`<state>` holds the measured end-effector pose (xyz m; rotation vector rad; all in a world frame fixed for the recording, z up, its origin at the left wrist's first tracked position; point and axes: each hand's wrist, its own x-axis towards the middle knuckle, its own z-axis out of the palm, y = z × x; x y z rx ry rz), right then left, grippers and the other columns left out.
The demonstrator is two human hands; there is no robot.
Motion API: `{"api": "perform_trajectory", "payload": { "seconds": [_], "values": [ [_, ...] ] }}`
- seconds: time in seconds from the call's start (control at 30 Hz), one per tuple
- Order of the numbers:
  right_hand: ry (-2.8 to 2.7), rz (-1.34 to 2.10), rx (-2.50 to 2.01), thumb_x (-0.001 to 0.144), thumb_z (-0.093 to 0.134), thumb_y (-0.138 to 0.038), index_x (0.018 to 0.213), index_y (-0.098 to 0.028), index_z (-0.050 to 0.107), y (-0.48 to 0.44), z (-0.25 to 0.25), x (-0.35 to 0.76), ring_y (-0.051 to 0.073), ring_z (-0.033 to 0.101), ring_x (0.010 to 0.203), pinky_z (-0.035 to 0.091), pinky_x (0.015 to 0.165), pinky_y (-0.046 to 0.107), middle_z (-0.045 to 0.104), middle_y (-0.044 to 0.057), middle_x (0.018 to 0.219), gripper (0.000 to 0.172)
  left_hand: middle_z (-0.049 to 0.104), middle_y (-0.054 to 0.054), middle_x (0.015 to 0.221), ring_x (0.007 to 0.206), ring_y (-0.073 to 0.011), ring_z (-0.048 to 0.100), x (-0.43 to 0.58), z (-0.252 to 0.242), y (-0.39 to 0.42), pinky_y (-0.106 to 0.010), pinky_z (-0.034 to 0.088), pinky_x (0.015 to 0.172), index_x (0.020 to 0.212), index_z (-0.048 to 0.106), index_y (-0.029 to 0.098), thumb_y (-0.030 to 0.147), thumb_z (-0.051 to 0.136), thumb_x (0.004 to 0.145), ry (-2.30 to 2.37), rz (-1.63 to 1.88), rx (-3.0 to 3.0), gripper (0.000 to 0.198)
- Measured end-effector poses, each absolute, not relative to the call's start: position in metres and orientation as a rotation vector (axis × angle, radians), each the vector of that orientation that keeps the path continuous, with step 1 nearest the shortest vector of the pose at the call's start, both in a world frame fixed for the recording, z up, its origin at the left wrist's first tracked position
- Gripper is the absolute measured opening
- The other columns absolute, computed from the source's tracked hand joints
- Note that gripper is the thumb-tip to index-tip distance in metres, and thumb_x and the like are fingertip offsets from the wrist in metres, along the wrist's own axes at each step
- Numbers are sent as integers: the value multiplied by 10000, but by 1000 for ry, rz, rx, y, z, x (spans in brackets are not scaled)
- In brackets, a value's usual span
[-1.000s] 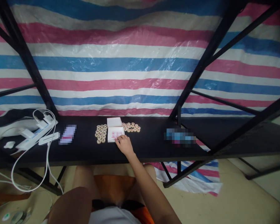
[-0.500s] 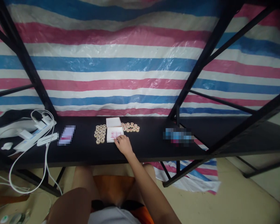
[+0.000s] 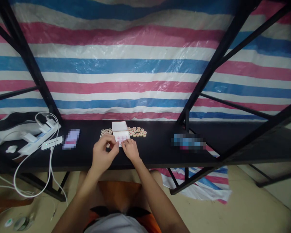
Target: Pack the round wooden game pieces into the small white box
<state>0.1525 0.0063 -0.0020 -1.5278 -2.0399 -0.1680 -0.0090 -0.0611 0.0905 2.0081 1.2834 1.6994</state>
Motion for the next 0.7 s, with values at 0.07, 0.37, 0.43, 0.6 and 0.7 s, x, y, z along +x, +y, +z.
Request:
{"api": "perform_trajectory", "payload": {
  "seconds": [0.07,0.37,0.43,0.6,0.7],
  "values": [
    [-1999,-176,-1517,969,421,-306,907,-178,679,7,-2,153,208,521,932,356,823,317,653,85,959,295,601,15,761,660,-117,558,-17,79,-45,-242,475,640,840,613,171,214,599,829,1343,1557,2049,47],
    [-1809,-152,-1503,908,487,-223,923,-170,673,0,-5,160,219,515,902,395,800,320,629,93,982,194,561,-56,884,883,-214,562,-53,7,-12,-311,459,787,949,607,183,208,478,843,1904,1090,2171,169],
    [-1787,-95,-1452,910,469,-203,941,-165,665,-4,-5,162,206,538,890,414,809,302,625,88,956,202,553,-79,970,945,-232,558,-54,1,-11,-328,466,821,1058,606,180,236,505,839,1948,1081,2169,247],
    [-1934,40,-1279,916,449,-195,973,-181,646,-8,-4,161,164,593,817,442,781,245,640,54,865,206,550,-95,1049,992,-261,535,-54,-3,-11,-347,467,843,1040,646,184,298,570,816,2048,988,2203,263],
    [-2057,66,-1224,903,477,-199,943,-191,651,-10,-4,158,156,601,781,443,766,236,647,36,805,178,572,-88,1019,949,-256,542,-55,-3,-12,-346,457,840,996,657,187,287,584,810,2094,879,2239,223]
  ]
}}
